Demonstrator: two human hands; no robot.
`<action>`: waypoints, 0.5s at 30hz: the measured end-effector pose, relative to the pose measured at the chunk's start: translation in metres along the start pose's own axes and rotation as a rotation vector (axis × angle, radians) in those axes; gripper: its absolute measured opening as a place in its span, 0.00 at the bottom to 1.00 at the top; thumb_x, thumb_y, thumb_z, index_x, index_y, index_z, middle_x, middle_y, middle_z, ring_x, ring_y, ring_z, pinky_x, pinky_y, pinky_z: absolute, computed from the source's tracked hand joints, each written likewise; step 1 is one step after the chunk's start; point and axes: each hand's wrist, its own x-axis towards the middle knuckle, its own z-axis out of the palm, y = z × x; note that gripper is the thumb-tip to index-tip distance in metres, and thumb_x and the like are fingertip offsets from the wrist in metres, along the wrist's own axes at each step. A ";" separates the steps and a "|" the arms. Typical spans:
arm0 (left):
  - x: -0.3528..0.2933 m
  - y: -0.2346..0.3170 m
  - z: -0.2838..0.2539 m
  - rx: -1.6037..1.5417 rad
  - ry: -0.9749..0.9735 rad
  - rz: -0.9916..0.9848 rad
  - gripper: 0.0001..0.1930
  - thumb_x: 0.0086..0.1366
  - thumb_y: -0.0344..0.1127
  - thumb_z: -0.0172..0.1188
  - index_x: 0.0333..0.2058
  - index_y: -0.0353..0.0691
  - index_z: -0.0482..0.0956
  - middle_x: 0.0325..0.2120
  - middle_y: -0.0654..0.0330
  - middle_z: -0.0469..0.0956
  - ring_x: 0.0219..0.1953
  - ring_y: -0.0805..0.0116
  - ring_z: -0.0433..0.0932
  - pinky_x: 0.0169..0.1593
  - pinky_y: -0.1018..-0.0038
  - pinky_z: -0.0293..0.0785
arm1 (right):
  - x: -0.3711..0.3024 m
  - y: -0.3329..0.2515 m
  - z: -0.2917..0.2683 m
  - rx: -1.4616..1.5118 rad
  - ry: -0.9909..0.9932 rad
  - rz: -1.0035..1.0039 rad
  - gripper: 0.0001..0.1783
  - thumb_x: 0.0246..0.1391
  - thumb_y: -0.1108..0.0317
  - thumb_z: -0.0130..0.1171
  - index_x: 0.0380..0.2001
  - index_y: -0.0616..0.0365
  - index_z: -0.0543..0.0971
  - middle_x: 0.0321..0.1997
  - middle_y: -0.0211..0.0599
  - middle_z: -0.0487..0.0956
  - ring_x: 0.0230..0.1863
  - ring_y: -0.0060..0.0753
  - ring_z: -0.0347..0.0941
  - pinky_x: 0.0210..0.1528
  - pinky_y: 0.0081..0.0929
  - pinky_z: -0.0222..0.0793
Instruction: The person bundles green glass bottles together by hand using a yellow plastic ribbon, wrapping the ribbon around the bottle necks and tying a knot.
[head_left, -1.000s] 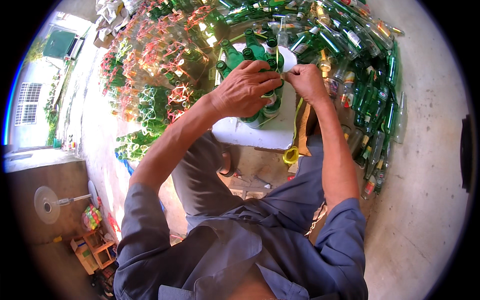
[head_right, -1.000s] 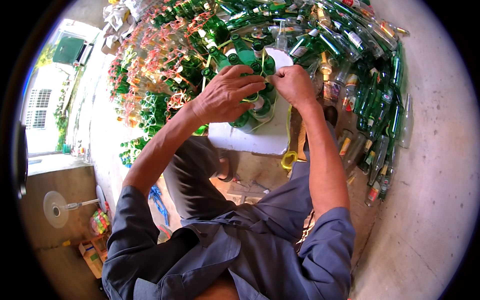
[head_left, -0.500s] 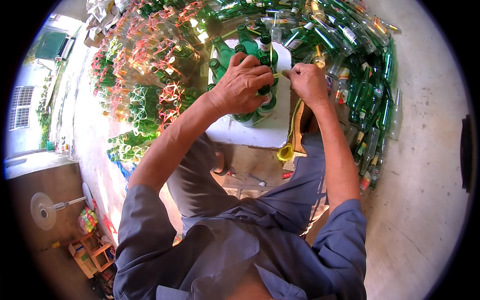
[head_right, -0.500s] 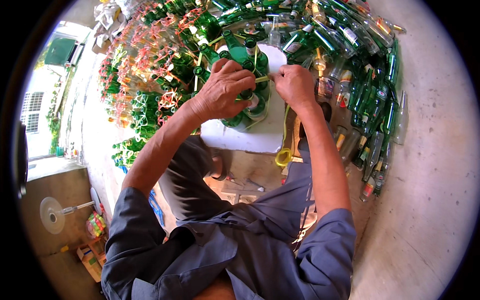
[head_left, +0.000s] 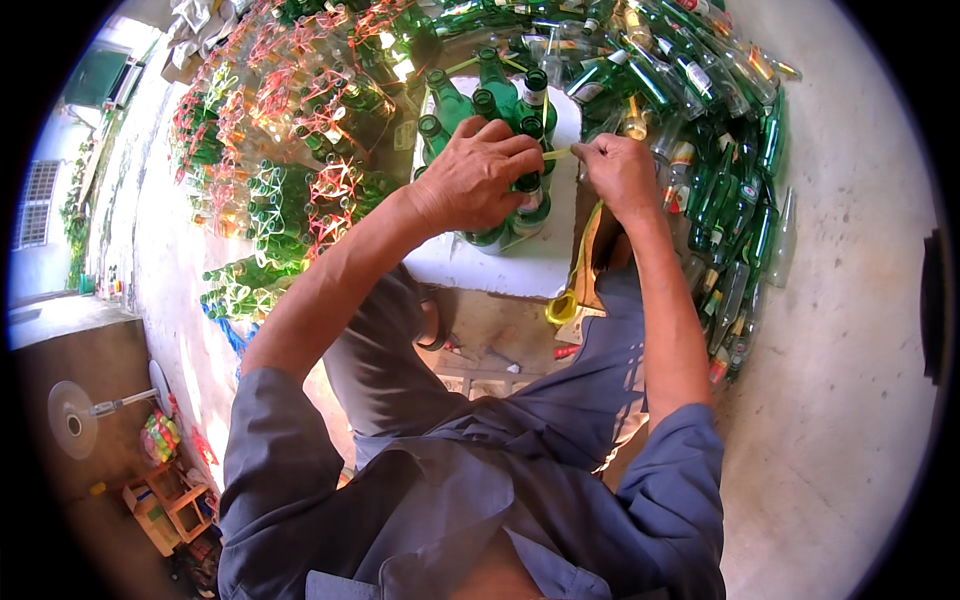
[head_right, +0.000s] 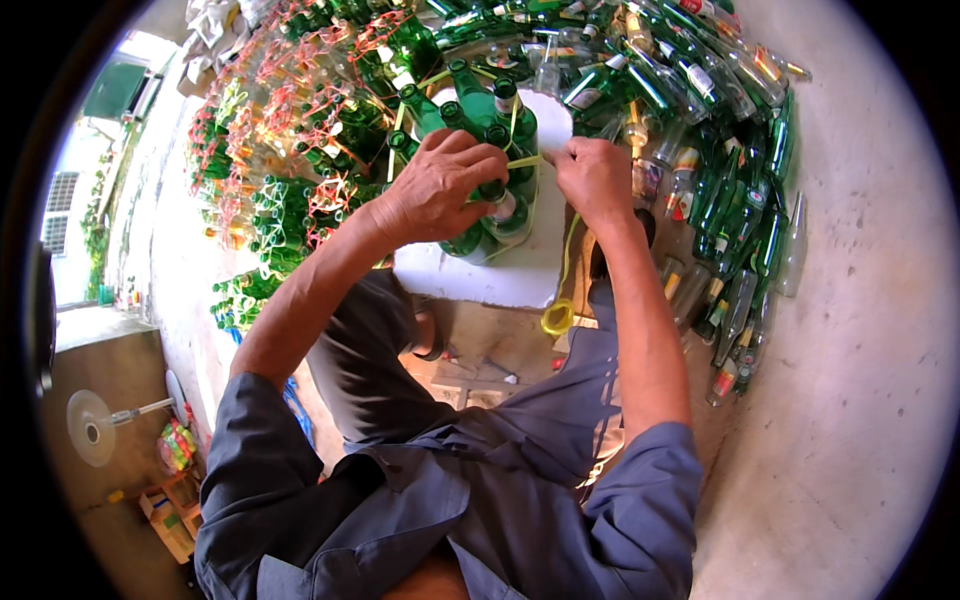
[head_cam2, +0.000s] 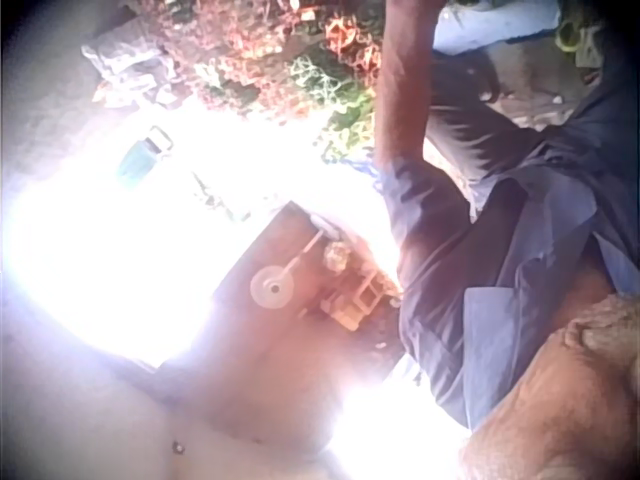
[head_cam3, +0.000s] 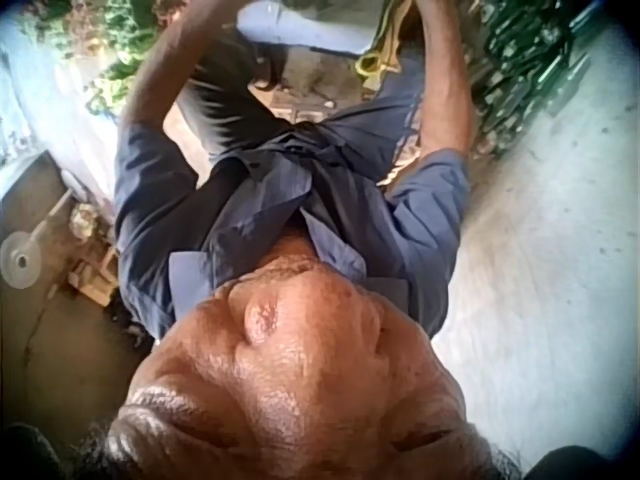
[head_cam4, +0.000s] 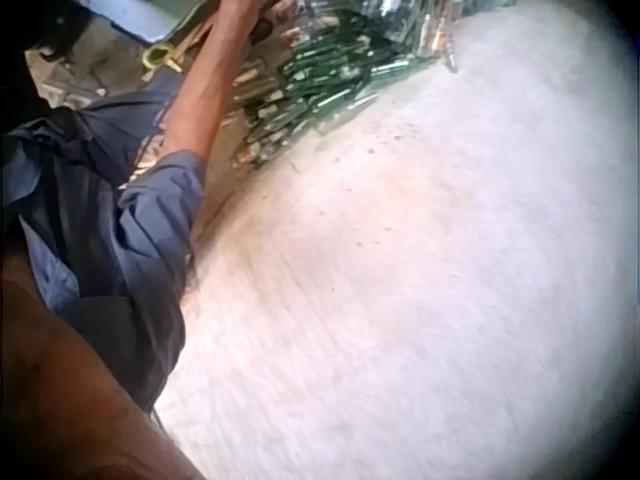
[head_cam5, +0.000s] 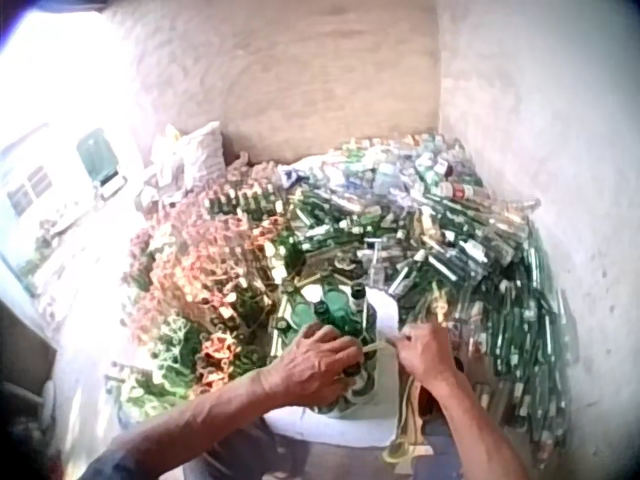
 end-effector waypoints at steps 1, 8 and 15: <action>-0.002 0.001 0.000 0.000 -0.001 0.000 0.23 0.49 0.37 0.69 0.44 0.46 0.73 0.43 0.65 0.74 0.48 0.60 0.70 0.55 0.61 0.62 | 0.000 -0.001 0.000 0.009 -0.006 0.012 0.14 0.49 0.62 0.64 0.19 0.61 0.77 0.20 0.52 0.74 0.23 0.57 0.72 0.25 0.42 0.67; -0.011 0.002 0.007 -0.002 0.041 -0.009 0.26 0.45 0.30 0.68 0.46 0.47 0.73 0.50 0.67 0.74 0.50 0.60 0.71 0.56 0.61 0.63 | -0.001 -0.004 -0.002 -0.096 0.016 0.027 0.15 0.51 0.58 0.65 0.22 0.59 0.80 0.20 0.50 0.75 0.23 0.56 0.72 0.25 0.40 0.67; -0.014 0.000 0.013 0.028 0.135 -0.004 0.21 0.47 0.28 0.64 0.43 0.47 0.76 0.46 0.70 0.75 0.51 0.62 0.69 0.60 0.60 0.58 | -0.008 -0.008 -0.007 -0.122 0.032 -0.020 0.14 0.53 0.62 0.65 0.22 0.63 0.79 0.17 0.50 0.73 0.18 0.46 0.64 0.23 0.36 0.64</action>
